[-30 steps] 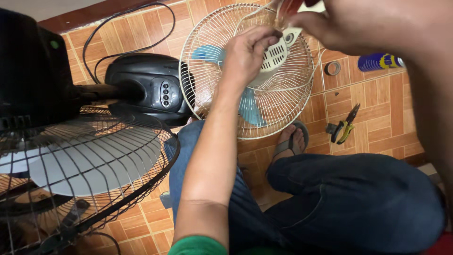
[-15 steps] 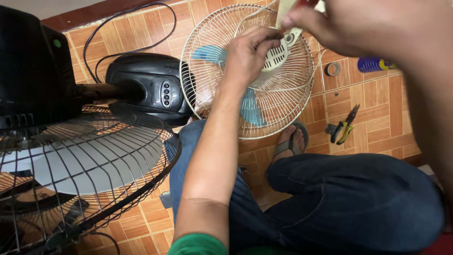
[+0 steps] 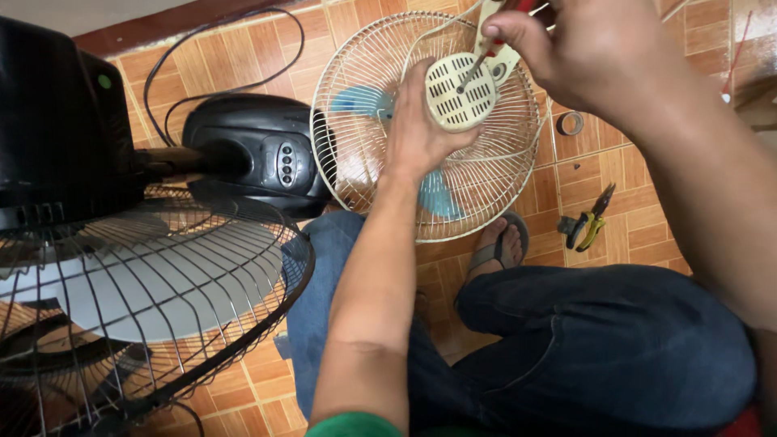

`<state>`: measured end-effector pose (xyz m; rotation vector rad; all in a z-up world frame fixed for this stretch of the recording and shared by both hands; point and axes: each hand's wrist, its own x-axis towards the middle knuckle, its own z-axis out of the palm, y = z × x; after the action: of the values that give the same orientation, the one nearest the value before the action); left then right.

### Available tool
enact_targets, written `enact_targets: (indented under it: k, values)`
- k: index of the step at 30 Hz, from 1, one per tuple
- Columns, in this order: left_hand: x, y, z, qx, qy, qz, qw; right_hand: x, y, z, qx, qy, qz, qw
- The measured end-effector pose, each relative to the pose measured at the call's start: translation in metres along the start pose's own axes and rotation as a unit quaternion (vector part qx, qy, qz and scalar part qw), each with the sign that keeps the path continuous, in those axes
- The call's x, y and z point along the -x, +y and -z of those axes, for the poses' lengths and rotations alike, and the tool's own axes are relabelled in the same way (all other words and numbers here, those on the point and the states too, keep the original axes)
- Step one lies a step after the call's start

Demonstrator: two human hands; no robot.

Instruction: The person sits on the floor and disassembles a white pedestal fan, removing the front grille and motor housing. They use a screwdriver to loosen screws and pliers to manipulate components, then reassemble the fan parts.

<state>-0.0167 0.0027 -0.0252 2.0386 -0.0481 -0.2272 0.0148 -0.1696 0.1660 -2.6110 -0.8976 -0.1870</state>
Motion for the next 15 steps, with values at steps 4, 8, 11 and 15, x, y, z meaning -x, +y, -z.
enact_targets:
  k: [4, 8, 11, 15]
  values:
    - [0.003, 0.004, -0.002, 0.022, 0.008, 0.038, 0.999, -0.002, -0.007, 0.004, 0.01, -0.027, -0.097, 0.995]
    - [0.003, 0.007, -0.001, 0.098, 0.01, 0.044, 0.994, 0.004, 0.0, -0.004, -0.004, 0.012, -0.027, 1.0]
    - [0.003, 0.002, 0.01, 0.119, 0.003, 0.007, 0.993, 0.007, 0.009, -0.001, -0.019, 0.005, 0.045, 0.999]
    - [0.0, 0.003, 0.01, 0.082, -0.01, -0.03, 0.996, 0.009, 0.015, -0.001, -0.032, -0.004, 0.014, 0.999]
